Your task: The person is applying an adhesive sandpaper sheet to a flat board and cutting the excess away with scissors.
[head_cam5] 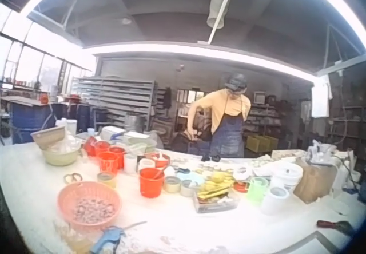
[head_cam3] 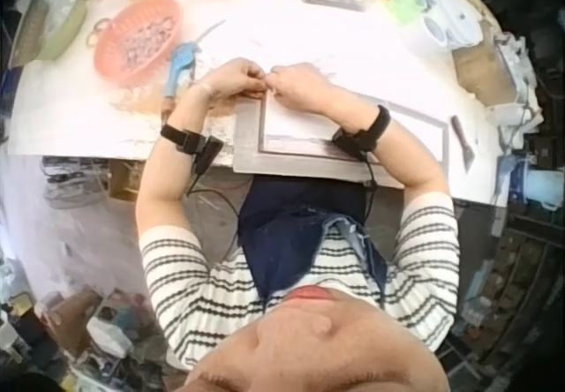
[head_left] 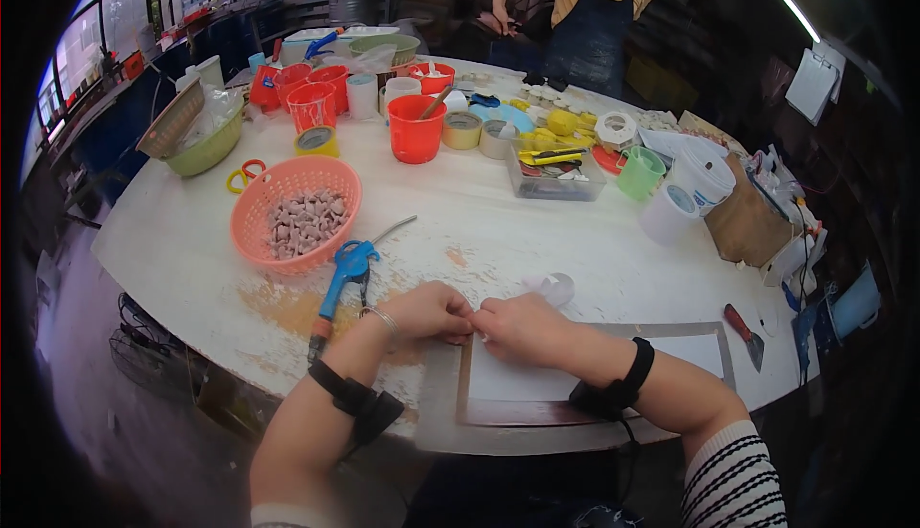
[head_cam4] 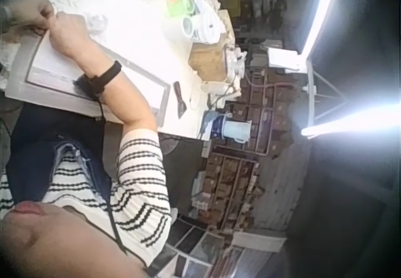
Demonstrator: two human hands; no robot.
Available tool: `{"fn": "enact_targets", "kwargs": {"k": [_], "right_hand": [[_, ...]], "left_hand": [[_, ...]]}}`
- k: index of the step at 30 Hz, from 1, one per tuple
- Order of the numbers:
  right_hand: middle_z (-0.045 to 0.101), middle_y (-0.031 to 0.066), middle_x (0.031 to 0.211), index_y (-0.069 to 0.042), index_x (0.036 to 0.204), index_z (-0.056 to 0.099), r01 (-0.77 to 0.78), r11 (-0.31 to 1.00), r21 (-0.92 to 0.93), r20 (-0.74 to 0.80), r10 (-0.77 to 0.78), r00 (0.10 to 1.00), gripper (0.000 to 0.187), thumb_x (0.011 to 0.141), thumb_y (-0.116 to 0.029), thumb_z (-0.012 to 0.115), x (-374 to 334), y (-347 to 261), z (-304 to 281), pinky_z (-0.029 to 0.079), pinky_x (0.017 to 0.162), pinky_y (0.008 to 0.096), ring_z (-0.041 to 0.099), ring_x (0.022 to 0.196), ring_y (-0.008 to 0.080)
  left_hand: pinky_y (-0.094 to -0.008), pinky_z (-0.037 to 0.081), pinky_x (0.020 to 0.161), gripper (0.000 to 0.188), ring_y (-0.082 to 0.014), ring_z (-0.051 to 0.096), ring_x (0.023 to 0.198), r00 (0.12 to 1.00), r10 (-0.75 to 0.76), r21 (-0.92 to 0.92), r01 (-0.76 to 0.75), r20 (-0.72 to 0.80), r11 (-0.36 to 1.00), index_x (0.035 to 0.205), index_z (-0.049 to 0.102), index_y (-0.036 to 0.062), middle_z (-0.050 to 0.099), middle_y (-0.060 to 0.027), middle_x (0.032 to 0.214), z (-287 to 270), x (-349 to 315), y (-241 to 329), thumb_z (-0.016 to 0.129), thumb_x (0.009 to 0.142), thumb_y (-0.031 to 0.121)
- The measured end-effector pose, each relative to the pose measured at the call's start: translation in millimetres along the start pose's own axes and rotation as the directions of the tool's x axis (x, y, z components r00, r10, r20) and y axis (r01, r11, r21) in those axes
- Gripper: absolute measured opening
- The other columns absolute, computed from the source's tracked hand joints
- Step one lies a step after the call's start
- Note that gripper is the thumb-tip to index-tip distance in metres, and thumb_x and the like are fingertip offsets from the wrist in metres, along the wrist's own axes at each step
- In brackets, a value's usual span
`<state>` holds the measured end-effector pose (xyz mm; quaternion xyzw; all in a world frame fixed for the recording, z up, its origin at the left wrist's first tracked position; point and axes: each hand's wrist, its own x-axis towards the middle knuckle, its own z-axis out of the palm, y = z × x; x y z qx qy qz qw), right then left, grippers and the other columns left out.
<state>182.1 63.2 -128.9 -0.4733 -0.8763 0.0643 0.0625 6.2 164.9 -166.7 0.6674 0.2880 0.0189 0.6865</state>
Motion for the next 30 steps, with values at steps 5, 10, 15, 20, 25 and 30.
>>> {"fn": "enact_targets", "kwargs": {"k": [5,10,15,20,25,30], "right_hand": [[0.062,0.0143,0.082,-0.001,0.084,0.059,0.062,0.996,-0.068,0.035,-0.06,0.998,0.013,0.082,-0.012,0.053,6,-5,-5,0.052,0.061,0.0425,0.064,0.072,0.0334],[0.063,0.0146,0.078,-0.001,0.082,0.059,0.129,0.978,-0.164,0.05,-0.122,0.991,0.011,0.083,-0.01,0.052,14,-8,0,0.053,0.056,0.0407,0.066,0.066,0.0308],[0.063,0.0146,0.078,-0.001,0.081,0.06,0.113,0.972,-0.206,0.103,-0.093,0.99,0.012,0.083,-0.01,0.052,14,-14,-4,0.052,0.056,0.041,0.066,0.066,0.0303],[0.062,0.0143,0.081,-0.001,0.084,0.058,0.072,0.988,-0.137,0.078,-0.061,0.995,0.01,0.081,-0.01,0.056,-3,-9,-5,0.053,0.06,0.0416,0.065,0.073,0.0325],[0.057,0.0121,0.089,-0.003,0.092,0.056,0.021,0.997,0.078,0.081,-0.027,0.996,0.023,0.073,-0.013,0.065,-20,-6,-9,0.052,0.061,0.0418,0.061,0.075,0.0332],[0.056,0.0079,0.096,-0.008,0.097,0.057,-0.067,0.996,0.051,0.001,0.067,0.998,0.023,0.074,-0.008,0.061,-14,-13,-9,0.052,0.062,0.0406,0.061,0.08,0.029]], "left_hand": [[-0.0223,0.054,0.068,0.011,-0.0102,0.064,0.071,0.999,0.043,0.041,-0.042,-0.026,0.998,0.084,0.067,-0.0028,0.067,-0.0052,0.077,0,4,-6,0.066,0.085,0.008],[-0.0232,0.053,0.071,0.017,-0.0088,0.063,0.076,0.999,0.036,0.088,-0.036,-0.009,0.995,0.097,0.068,-0.0019,0.068,-0.0036,0.085,-2,7,-7,0.067,0.083,0.007],[-0.024,0.053,0.071,0.017,-0.0094,0.064,0.077,0.999,0.036,0.108,-0.034,-0.019,0.994,0.097,0.068,-0.0021,0.069,-0.0044,0.086,-3,9,-8,0.067,0.083,0.006],[-0.0229,0.054,0.071,0.017,-0.0096,0.064,0.077,0.999,0.04,0.044,-0.04,0.006,0.998,0.097,0.068,-0.0025,0.069,-0.0055,0.086,-3,8,-7,0.068,0.085,0.008],[-0.0219,0.054,0.071,0.016,-0.0099,0.065,0.077,0.999,0.041,0.009,-0.041,0.025,0.999,0.095,0.068,-0.0028,0.069,-0.0064,0.085,-3,8,-9,0.069,0.085,0.01],[-0.0223,0.055,0.071,0.016,-0.0104,0.065,0.077,0.999,0.04,0.031,-0.04,0.002,0.999,0.094,0.068,-0.0031,0.069,-0.0066,0.085,-1,5,-6,0.069,0.085,0.01]]}}
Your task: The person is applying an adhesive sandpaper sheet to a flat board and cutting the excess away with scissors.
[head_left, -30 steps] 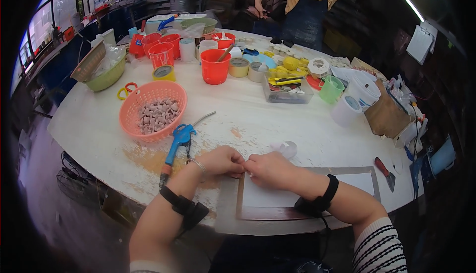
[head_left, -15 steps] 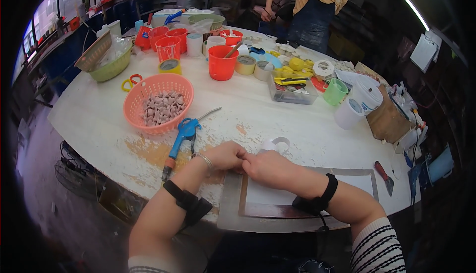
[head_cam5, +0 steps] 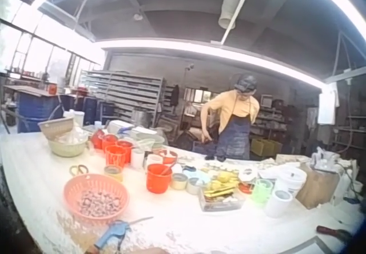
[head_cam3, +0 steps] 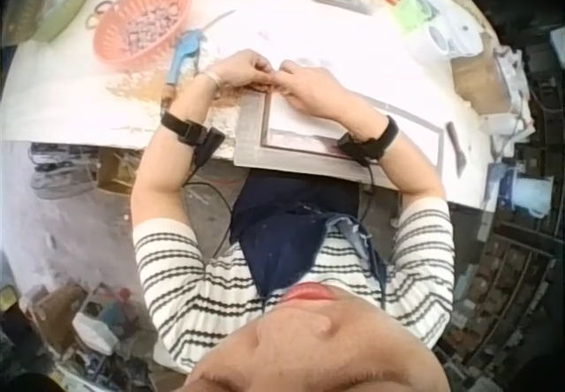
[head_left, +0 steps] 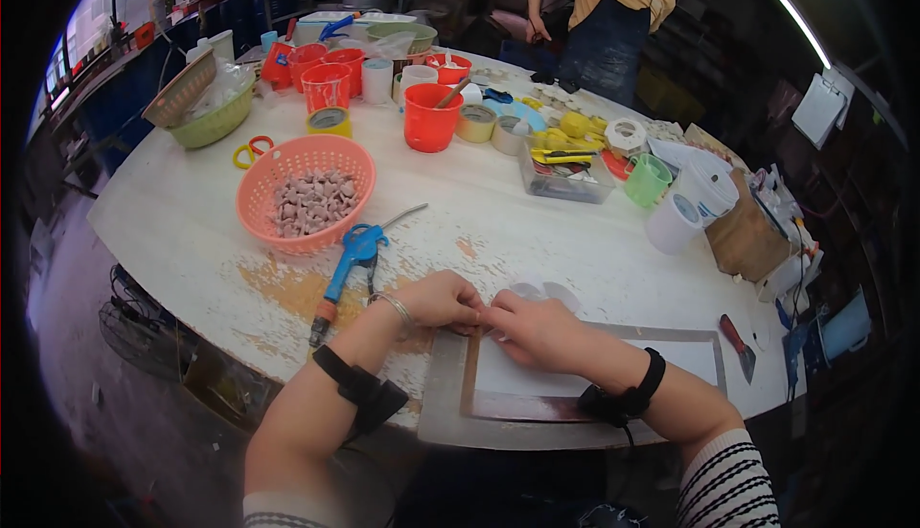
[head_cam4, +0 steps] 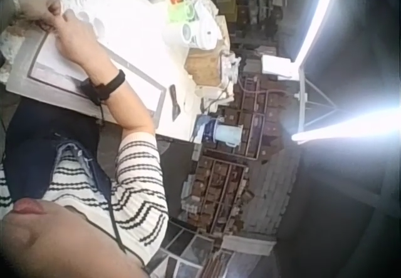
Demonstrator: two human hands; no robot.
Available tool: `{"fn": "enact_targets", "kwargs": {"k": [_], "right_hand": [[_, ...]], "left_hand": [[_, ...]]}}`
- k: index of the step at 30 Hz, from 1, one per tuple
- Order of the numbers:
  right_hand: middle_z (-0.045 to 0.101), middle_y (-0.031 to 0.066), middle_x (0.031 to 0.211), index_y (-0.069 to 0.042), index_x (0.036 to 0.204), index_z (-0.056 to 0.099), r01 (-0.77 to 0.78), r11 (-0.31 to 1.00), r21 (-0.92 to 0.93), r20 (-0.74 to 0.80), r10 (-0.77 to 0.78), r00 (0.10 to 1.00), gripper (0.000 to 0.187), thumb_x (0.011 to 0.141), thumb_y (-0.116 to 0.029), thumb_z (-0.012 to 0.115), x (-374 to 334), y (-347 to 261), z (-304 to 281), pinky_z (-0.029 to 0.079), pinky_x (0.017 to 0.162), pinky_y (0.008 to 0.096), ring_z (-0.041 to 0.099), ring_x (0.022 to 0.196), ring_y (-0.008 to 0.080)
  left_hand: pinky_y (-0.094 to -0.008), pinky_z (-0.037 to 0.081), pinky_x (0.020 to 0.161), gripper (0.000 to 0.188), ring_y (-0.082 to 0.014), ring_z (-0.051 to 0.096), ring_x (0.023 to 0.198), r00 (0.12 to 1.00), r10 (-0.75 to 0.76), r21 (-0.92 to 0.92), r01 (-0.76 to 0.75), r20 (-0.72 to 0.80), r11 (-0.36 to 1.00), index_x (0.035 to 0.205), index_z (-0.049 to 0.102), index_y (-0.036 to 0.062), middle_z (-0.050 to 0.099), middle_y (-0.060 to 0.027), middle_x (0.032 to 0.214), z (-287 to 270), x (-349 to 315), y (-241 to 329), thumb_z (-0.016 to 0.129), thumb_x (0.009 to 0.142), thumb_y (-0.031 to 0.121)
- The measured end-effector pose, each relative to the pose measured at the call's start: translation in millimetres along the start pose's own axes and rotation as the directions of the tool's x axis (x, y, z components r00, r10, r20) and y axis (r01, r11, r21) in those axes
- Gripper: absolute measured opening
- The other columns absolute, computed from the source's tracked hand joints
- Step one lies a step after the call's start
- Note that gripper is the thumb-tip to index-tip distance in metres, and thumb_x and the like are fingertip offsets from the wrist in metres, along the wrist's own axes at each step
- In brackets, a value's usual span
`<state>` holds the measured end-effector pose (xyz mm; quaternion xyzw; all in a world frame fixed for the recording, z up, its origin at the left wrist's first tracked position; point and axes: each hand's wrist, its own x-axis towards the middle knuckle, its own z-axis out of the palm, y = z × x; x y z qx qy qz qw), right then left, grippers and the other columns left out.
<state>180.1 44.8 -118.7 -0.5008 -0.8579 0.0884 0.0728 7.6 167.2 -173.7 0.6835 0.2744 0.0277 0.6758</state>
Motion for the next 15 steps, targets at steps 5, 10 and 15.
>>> {"fn": "enact_targets", "kwargs": {"k": [5,10,15], "right_hand": [[0.054,0.0087,0.093,-0.007,0.096,0.057,0.09,0.996,0.014,-0.002,-0.09,0.996,0.022,0.074,0.0,0.056,-14,6,-7,0.051,0.063,0.0417,0.06,0.078,0.032],[0.063,0.0078,0.107,-0.008,0.101,0.062,-0.106,0.934,0.342,0.277,0.007,0.961,0.033,0.072,0.006,0.053,-61,4,-33,0.051,0.08,0.0368,0.062,0.095,0.0282],[0.066,0.0096,0.1,-0.008,0.105,0.063,-0.264,0.807,0.529,0.277,0.13,0.952,0.022,0.089,0.001,0.052,-122,16,-61,0.049,0.084,0.0323,0.063,0.092,0.0246]], "left_hand": [[-0.0224,0.055,0.071,0.017,-0.0109,0.066,0.077,1.0,0.018,-0.025,-0.018,-0.001,1.0,0.095,0.068,-0.0037,0.069,-0.0062,0.086,2,4,0,0.069,0.085,0.01],[-0.0223,0.055,0.071,0.019,-0.0111,0.066,0.076,1.0,-0.009,-0.041,0.009,-0.015,0.999,0.098,0.067,-0.0041,0.069,-0.0059,0.085,3,-2,0,0.069,0.086,0.011],[-0.0227,0.054,0.073,0.019,-0.0104,0.066,0.077,1.0,0.0,0.006,0.0,-0.007,1.0,0.097,0.067,-0.0031,0.068,-0.0053,0.085,3,0,0,0.069,0.087,0.013]]}}
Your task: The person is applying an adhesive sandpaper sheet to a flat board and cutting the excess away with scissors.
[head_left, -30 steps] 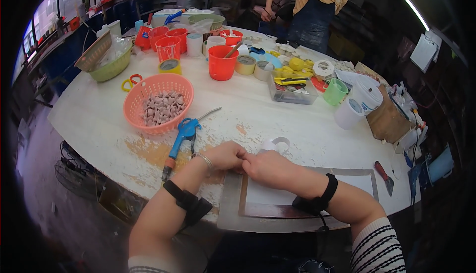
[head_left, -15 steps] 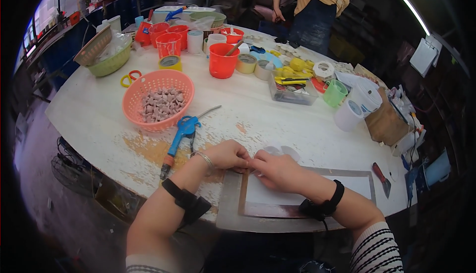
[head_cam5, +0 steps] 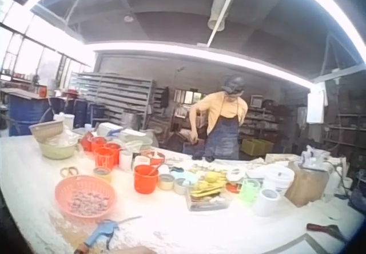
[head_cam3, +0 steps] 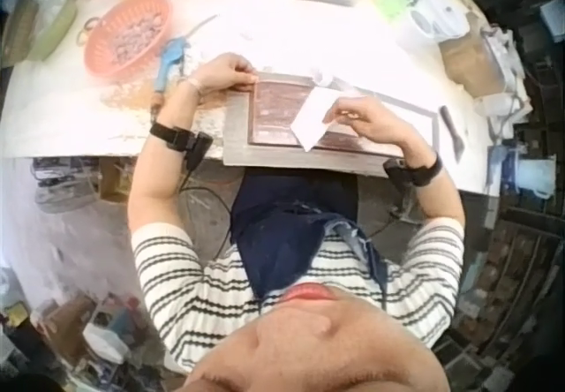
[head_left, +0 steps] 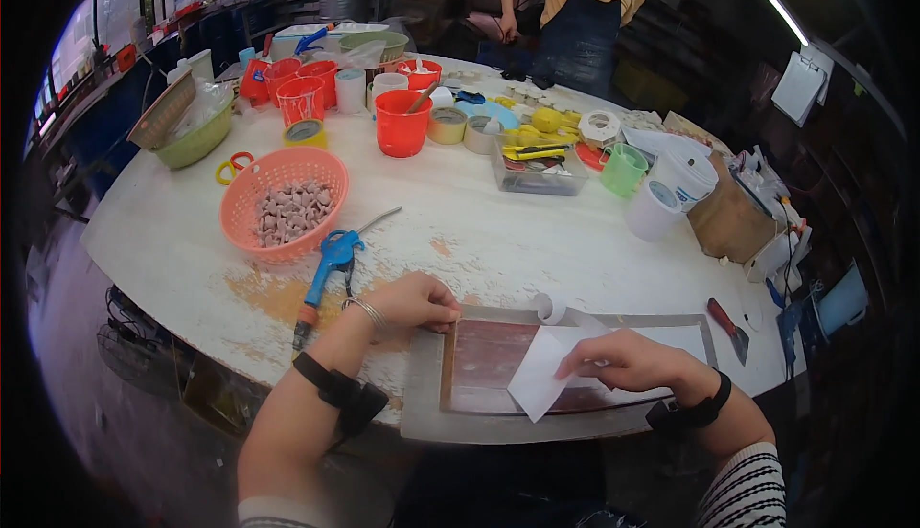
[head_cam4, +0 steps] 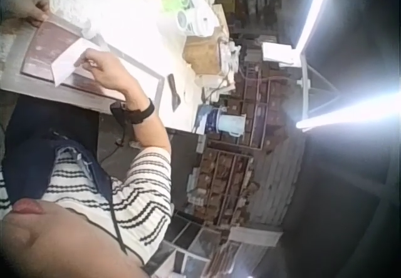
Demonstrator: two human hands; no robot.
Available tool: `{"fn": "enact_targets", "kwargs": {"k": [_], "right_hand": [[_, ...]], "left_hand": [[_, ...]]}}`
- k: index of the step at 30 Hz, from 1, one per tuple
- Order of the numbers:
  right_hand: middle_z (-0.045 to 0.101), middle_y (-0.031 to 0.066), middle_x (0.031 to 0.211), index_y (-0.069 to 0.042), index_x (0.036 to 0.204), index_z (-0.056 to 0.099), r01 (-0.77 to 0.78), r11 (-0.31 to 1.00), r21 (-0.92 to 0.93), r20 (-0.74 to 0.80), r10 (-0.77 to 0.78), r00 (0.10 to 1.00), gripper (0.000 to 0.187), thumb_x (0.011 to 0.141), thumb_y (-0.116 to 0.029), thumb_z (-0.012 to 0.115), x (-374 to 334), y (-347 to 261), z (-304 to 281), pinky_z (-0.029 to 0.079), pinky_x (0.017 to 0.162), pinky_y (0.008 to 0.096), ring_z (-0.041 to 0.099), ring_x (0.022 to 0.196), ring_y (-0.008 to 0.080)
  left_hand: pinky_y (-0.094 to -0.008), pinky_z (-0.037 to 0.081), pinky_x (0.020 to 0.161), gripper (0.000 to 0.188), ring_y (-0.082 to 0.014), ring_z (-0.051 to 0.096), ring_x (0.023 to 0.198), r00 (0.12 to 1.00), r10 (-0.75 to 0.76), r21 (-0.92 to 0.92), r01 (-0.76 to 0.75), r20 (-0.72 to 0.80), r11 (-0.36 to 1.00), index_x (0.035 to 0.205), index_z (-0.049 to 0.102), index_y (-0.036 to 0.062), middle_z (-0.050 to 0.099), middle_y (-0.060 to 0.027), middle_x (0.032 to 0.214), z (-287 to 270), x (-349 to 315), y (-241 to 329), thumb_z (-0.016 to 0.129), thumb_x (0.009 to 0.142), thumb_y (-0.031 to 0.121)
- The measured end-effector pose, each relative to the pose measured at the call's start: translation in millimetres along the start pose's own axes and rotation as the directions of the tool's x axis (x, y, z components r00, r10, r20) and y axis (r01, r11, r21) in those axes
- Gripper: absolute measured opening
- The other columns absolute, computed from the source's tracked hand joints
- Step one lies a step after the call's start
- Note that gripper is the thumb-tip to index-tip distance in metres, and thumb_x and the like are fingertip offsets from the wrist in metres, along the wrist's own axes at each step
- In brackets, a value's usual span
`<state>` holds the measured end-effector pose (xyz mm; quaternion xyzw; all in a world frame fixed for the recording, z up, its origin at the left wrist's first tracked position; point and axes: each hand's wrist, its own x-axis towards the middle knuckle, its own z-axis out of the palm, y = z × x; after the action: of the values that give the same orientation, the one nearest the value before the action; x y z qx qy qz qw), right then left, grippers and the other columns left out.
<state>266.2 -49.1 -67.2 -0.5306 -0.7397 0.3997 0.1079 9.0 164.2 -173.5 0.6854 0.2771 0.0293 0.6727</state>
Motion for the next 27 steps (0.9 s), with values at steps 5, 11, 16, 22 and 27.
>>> {"fn": "enact_targets", "kwargs": {"k": [5,11,16,22,27], "right_hand": [[0.064,0.0122,0.085,-0.008,0.099,0.059,-0.323,0.945,-0.046,-0.197,0.308,0.931,0.01,0.09,-0.009,0.055,-67,13,-16,0.048,0.073,0.0377,0.062,0.082,0.0311],[0.064,0.0155,0.089,-0.011,0.097,0.058,-0.706,0.601,-0.375,-0.575,0.446,0.686,0.01,0.087,-0.014,0.054,-192,91,-31,0.048,0.074,0.0419,0.062,0.087,0.0353],[0.066,0.015,0.096,-0.013,0.099,0.059,-0.96,0.248,-0.127,-0.677,0.686,0.267,0.013,0.088,-0.015,0.055,-330,154,-16,0.047,0.079,0.0429,0.061,0.094,0.0353],[0.065,0.017,0.104,-0.011,0.1,0.06,-0.978,0.0,0.21,-0.663,0.735,-0.142,0.015,0.088,-0.012,0.051,-447,170,49,0.048,0.084,0.044,0.061,0.103,0.0354],[0.066,0.0179,0.106,-0.008,0.102,0.064,-0.917,-0.268,0.297,-0.58,0.712,-0.396,0.021,0.087,-0.011,0.049,-521,177,120,0.049,0.087,0.0436,0.062,0.103,0.0352]], "left_hand": [[-0.0225,0.053,0.072,0.021,-0.0081,0.064,0.075,0.997,-0.045,0.13,0.053,-0.067,0.99,0.092,0.067,-0.001,0.068,-0.0035,0.083,7,-10,3,0.071,0.086,0.018],[-0.0222,0.049,0.068,0.021,-0.0072,0.06,0.071,0.978,0.003,0.197,0.039,-0.211,0.98,0.086,0.067,0.0008,0.066,-0.0009,0.077,15,-12,3,0.076,0.081,0.019],[-0.0226,0.049,0.066,0.015,-0.0082,0.059,0.068,0.967,-0.041,0.101,0.068,-0.251,0.993,0.084,0.066,0.0016,0.066,-0.0016,0.077,22,-9,14,0.075,0.08,0.013],[-0.0239,0.048,0.063,0.014,-0.0106,0.059,0.065,0.965,-0.028,0.096,0.055,-0.263,0.994,0.083,0.064,0.0001,0.065,-0.0034,0.075,20,-13,12,0.074,0.079,0.009],[-0.0247,0.047,0.06,0.014,-0.0122,0.058,0.061,0.941,0.141,0.348,-0.027,-0.307,0.937,0.081,0.061,0.0014,0.063,-0.004,0.071,-11,4,-30,0.072,0.08,0.01]]}}
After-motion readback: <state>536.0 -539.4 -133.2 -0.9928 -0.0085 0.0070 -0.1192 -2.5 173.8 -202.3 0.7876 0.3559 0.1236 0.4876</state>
